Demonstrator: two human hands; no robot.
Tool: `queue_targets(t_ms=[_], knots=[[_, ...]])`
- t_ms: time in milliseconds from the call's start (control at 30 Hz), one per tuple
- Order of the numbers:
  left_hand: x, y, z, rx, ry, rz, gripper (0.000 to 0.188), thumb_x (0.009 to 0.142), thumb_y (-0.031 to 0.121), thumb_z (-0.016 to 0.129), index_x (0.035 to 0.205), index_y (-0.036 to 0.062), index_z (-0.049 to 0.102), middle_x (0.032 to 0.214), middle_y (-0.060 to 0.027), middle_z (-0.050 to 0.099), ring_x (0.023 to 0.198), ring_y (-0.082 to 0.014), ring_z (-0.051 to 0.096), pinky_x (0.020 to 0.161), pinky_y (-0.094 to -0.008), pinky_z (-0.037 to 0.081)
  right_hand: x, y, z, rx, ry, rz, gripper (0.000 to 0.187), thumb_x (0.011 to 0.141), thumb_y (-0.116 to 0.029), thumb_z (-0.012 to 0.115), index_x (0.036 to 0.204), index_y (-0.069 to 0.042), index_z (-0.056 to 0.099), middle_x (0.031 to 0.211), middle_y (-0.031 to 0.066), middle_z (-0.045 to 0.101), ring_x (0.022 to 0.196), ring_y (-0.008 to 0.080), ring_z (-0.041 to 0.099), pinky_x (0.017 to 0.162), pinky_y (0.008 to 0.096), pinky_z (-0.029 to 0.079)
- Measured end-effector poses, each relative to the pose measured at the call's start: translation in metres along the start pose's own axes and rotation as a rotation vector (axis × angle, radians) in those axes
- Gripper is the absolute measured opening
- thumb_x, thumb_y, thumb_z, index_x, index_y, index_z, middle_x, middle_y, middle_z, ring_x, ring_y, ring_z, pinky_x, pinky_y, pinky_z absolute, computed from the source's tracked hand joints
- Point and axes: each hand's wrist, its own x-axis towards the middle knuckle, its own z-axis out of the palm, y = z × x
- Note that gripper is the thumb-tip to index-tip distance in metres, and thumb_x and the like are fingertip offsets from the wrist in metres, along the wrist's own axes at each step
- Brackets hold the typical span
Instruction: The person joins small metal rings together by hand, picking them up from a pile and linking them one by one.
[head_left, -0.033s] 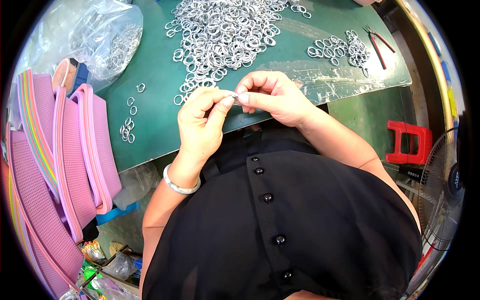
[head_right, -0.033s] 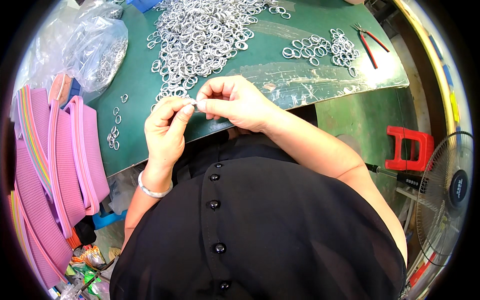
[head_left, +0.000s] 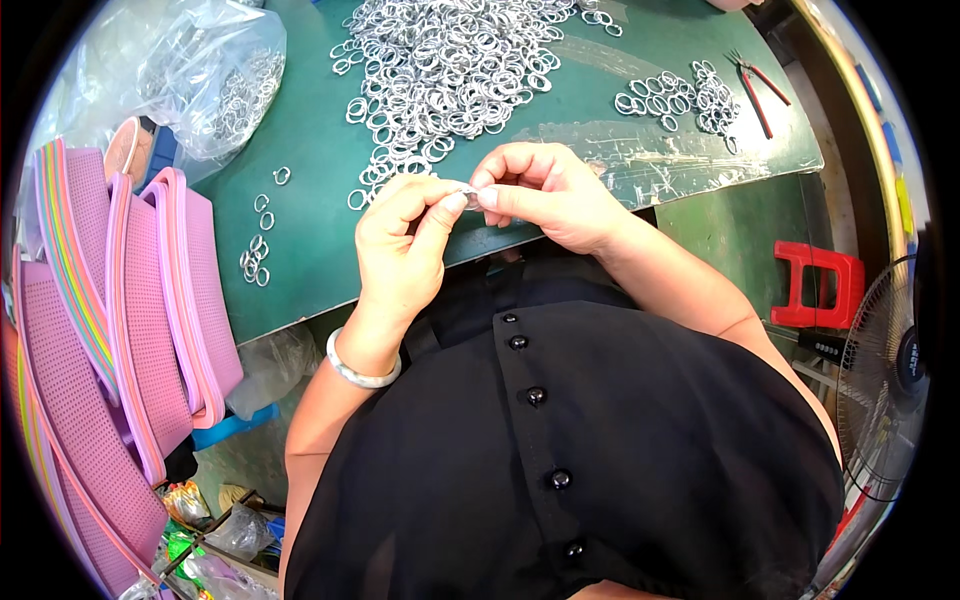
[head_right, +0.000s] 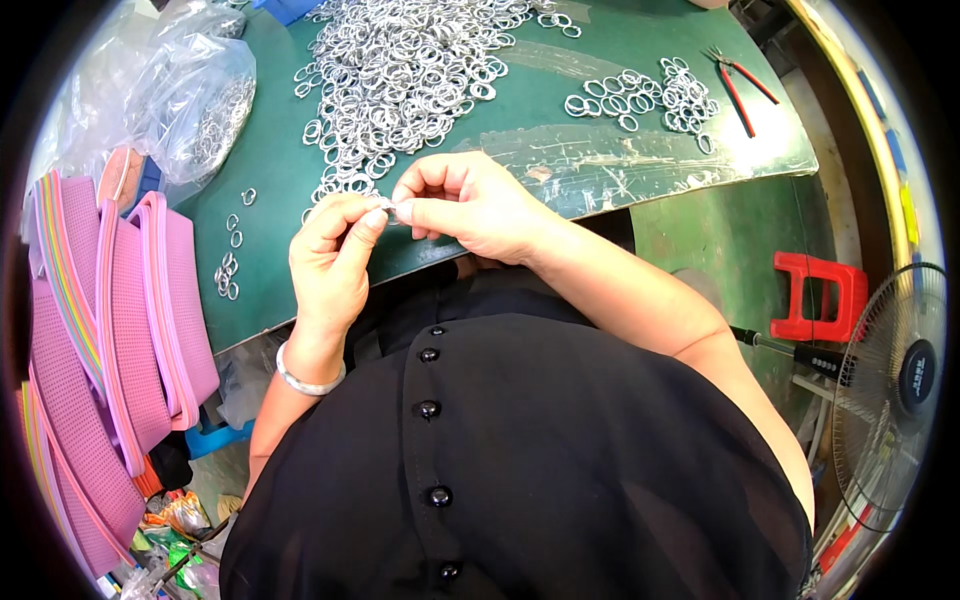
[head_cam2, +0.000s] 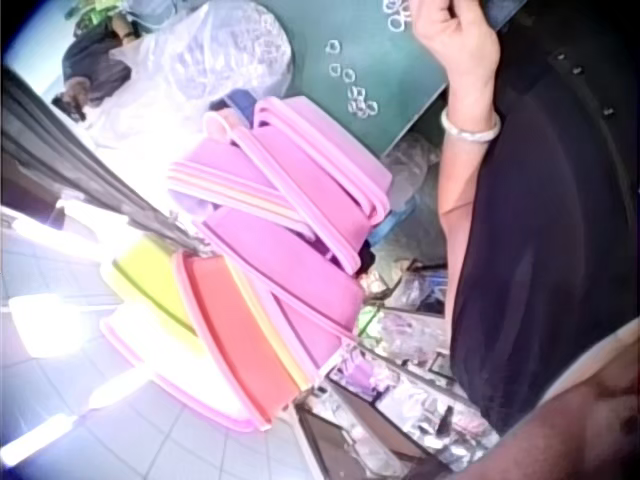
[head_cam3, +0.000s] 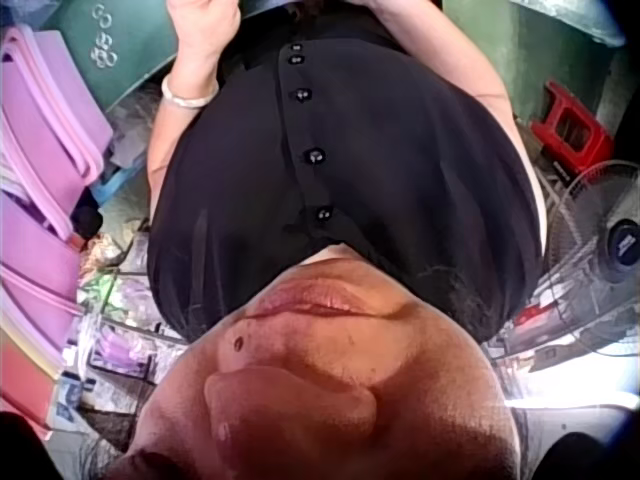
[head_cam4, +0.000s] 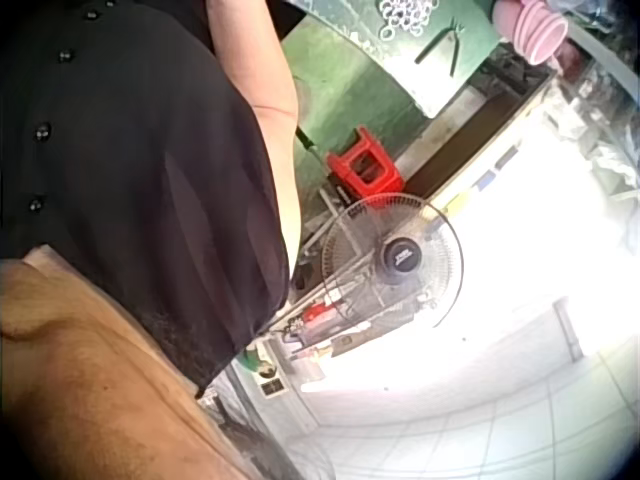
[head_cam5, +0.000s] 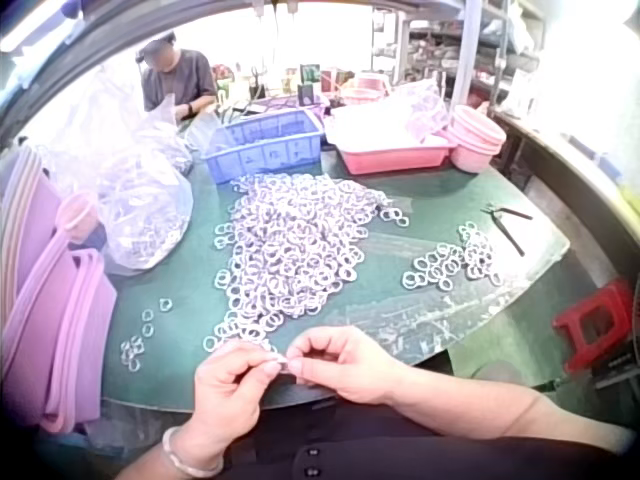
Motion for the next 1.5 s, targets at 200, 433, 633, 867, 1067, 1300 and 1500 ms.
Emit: queue_targets(t_ms=[200, 433, 633, 867, 1067, 1300, 1500], knots=[[-0.003, -0.001, 0.0, -0.139, 0.017, -0.19, 0.007, 0.077, 0.001, 0.061, 0.084, -0.0003, 0.063, 0.074, -0.003, 0.055, 0.067, -0.0085, 0.049, 0.06, -0.0208, 0.039, -0.001, -0.003, 0.003, -0.009, 0.007, -0.006, 0.01, 0.082, -0.008, 0.056, 0.09, -0.001, 0.057, 0.079, 0.0005, 0.057, 0.069, 0.0058, 0.051, 0.064, 0.0203, 0.043], [-0.006, -0.002, 0.003, -0.342, -0.003, -0.322, 0.009, 0.082, 0.004, 0.057, 0.088, -0.0013, 0.061, 0.077, -0.0012, 0.053, 0.058, -0.0058, 0.045, 0.05, -0.0179, 0.035, -0.005, 0.0, 0.007, -0.084, 0.016, -0.063, 0.009, 0.082, -0.005, 0.057, 0.089, 0.0, 0.056, 0.084, 0.0005, 0.055, 0.075, 0.0046, 0.05, 0.067, 0.0195, 0.042], [-0.007, -0.002, 0.004, -0.425, 0.005, -0.363, 0.011, 0.082, 0.005, 0.057, 0.09, -0.0003, 0.062, 0.078, -0.0007, 0.054, 0.058, -0.0063, 0.045, 0.051, -0.0182, 0.036, -0.006, -0.003, 0.01, -0.313, 0.099, -0.261, 0.009, 0.079, -0.006, 0.058, 0.085, 0.0, 0.057, 0.075, 0.001, 0.056, 0.066, 0.0057, 0.051, 0.059, 0.0216, 0.043], [-0.008, -0.002, 0.006, -0.504, 0.027, -0.389, 0.015, 0.082, 0.004, 0.057, 0.095, 0.0009, 0.063, 0.08, -0.0013, 0.052, 0.059, -0.0048, 0.046, 0.052, -0.0165, 0.037, -0.004, -0.001, 0.007, -0.562, 0.115, -0.473, 0.007, 0.076, -0.004, 0.059, 0.083, -0.001, 0.059, 0.076, 0.0044, 0.056, 0.066, 0.0112, 0.053, 0.058, 0.0236, 0.043], [-0.007, -0.001, 0.006, -0.52, 0.022, -0.383, 0.017, 0.083, 0.004, 0.056, 0.099, 0.0013, 0.062, 0.079, -0.0014, 0.052, 0.06, -0.0048, 0.046, 0.051, -0.0161, 0.036, -0.003, 0.0, 0.006, -0.629, 0.13, -0.609, 0.01, 0.075, 0.0, 0.059, 0.085, -0.001, 0.059, 0.076, 0.0071, 0.057, 0.067, 0.016, 0.056, 0.059, 0.0255, 0.044], [-0.008, -0.002, 0.006, -0.534, 0.01, -0.391, 0.02, 0.084, 0.008, 0.056, 0.102, 0.0005, 0.06, 0.077, -0.0015, 0.056, 0.061, -0.0067, 0.048, 0.051, -0.018, 0.038, -0.005, -0.002, 0.006, -0.673, 0.111, -0.599, 0.014, 0.072, 0.005, 0.06, 0.086, 0.0, 0.059, 0.08, 0.0086, 0.059, 0.073, 0.0179, 0.057, 0.063, 0.0264, 0.045], [-0.008, -0.003, 0.006, -0.542, 0.006, -0.395, 0.02, 0.084, 0.008, 0.056, 0.102, 0.0004, 0.06, 0.077, -0.0011, 0.056, 0.061, -0.0066, 0.048, 0.051, -0.0178, 0.038, -0.005, -0.002, 0.005, -0.676, 0.105, -0.614, 0.015, 0.072, 0.005, 0.06, 0.086, 0.0, 0.059, 0.08, 0.0091, 0.059, 0.072, 0.0179, 0.057, 0.063, 0.0261, 0.045]])
